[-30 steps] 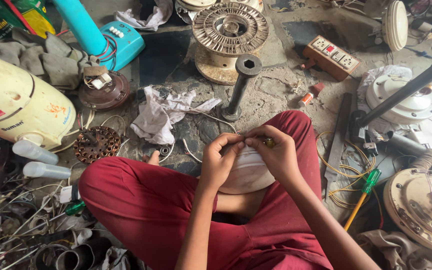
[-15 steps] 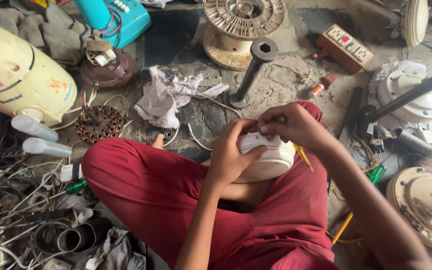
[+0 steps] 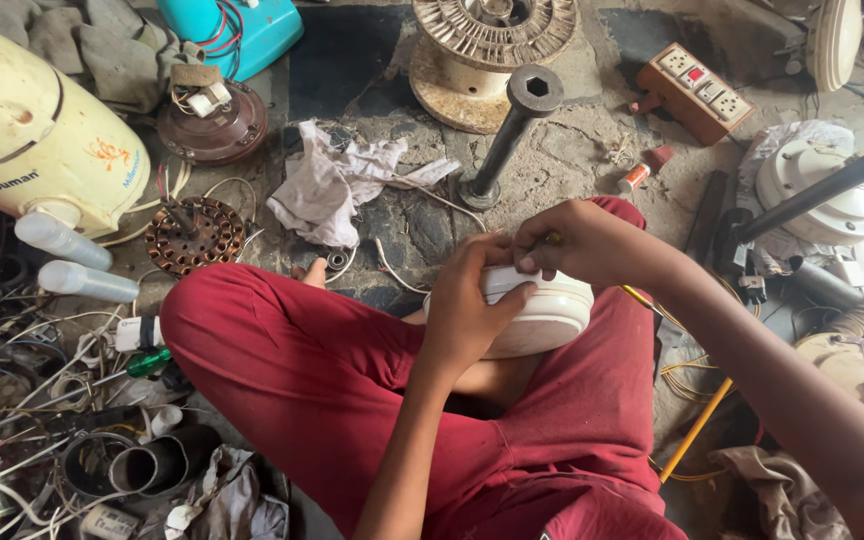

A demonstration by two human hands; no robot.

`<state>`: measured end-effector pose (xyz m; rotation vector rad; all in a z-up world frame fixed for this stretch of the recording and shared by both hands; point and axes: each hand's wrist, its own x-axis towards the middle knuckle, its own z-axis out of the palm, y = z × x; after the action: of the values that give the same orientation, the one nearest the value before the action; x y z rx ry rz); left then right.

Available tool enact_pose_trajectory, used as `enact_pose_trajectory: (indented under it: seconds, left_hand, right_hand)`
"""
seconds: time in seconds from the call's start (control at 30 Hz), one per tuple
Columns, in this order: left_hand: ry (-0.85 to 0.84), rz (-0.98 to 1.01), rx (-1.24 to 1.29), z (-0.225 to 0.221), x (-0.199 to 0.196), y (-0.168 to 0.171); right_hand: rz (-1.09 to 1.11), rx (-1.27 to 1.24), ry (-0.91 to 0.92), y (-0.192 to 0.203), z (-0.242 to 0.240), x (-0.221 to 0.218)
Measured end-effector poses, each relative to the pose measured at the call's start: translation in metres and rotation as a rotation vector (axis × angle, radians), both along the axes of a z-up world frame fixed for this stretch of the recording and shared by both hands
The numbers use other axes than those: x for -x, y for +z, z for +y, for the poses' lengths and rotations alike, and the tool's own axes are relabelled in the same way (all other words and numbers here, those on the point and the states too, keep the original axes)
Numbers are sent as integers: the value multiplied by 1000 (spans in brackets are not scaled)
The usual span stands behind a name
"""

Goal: The person sits on the floor and uses a screwdriver to remove screws from the casing of a white appliance motor. They rotate the object to access different screws and continue unscrewing the casing.

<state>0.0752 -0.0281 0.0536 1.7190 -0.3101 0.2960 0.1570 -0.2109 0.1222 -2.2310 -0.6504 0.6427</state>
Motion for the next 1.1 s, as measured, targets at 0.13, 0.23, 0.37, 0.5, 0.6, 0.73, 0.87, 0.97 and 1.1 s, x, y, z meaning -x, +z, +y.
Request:
enact_pose_trajectory:
  seconds: [0.13,0.23,0.37,0.5,0.6,0.73,0.87,0.97,1.1]
  left_hand:
    - [18,-51,-5,0,0,-3]
    - [15,-37,-8,1,0,-5]
    - [11,-45,-4,0,1,-4]
    - [1,5,15,1,2,-4]
    - [6,-16,33,1,1,-6]
    - [34,-82,39,2,0,-7]
    - [31,-60,49,1,0,-6]
    - [10,68,71,1,1,-4]
    - [9,17,49,0,-1,-5]
  right_hand:
    - [-18,12,35,-5,1,-3]
    - [-60,34,68,-8,0,-6]
    - [81,123,-2,-10,-2,-11]
    - [-2,35,77,-11,-1,-12]
    - [-37,164,-2,-10,2,-7]
    - [-74,181,-100,-6,6,7]
    - [-288,-20,-58,-2,3,24]
    - [-437,-136,-19,-4,1,34]
    - [-557,-111,-53,-12,-2,40]
